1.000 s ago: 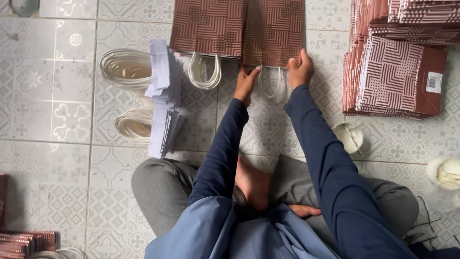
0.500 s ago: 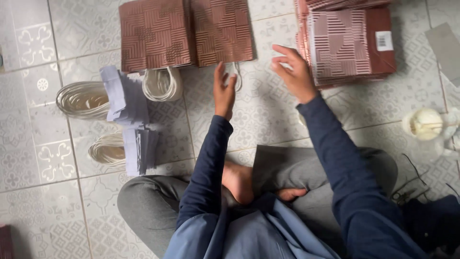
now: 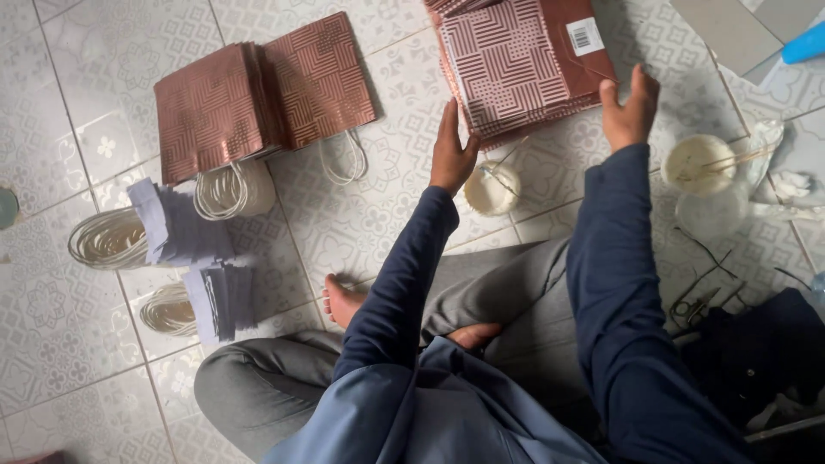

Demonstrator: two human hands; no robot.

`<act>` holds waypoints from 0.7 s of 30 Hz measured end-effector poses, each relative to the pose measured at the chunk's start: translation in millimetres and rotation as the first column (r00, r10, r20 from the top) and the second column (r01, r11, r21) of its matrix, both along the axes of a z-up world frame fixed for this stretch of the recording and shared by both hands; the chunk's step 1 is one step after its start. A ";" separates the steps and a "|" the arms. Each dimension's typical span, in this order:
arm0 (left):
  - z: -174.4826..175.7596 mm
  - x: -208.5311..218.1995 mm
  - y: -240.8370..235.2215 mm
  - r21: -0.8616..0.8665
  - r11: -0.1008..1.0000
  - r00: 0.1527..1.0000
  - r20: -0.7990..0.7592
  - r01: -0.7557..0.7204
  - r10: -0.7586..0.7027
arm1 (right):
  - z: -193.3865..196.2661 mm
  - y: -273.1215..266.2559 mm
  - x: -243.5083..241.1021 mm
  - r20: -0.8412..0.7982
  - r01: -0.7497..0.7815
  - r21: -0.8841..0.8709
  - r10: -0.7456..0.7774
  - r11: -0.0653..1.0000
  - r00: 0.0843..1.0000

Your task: The person sits on the floor and assembles paper bags by applying glue to small white paper strips and attaching them to the handles of the bags. They then fold the top of the bag to secure the handles in place.

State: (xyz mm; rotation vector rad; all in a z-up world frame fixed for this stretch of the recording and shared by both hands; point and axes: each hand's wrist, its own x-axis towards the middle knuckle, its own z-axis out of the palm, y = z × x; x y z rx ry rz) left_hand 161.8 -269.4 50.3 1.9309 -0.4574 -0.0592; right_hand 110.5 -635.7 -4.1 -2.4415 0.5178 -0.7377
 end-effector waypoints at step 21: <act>-41.3 1.9 -28.8 0.282 0.958 0.991 0.103 0.054 -0.086 | 126.9 141.8 16.3 0.342 -0.290 0.920 -0.176 0.264 0.923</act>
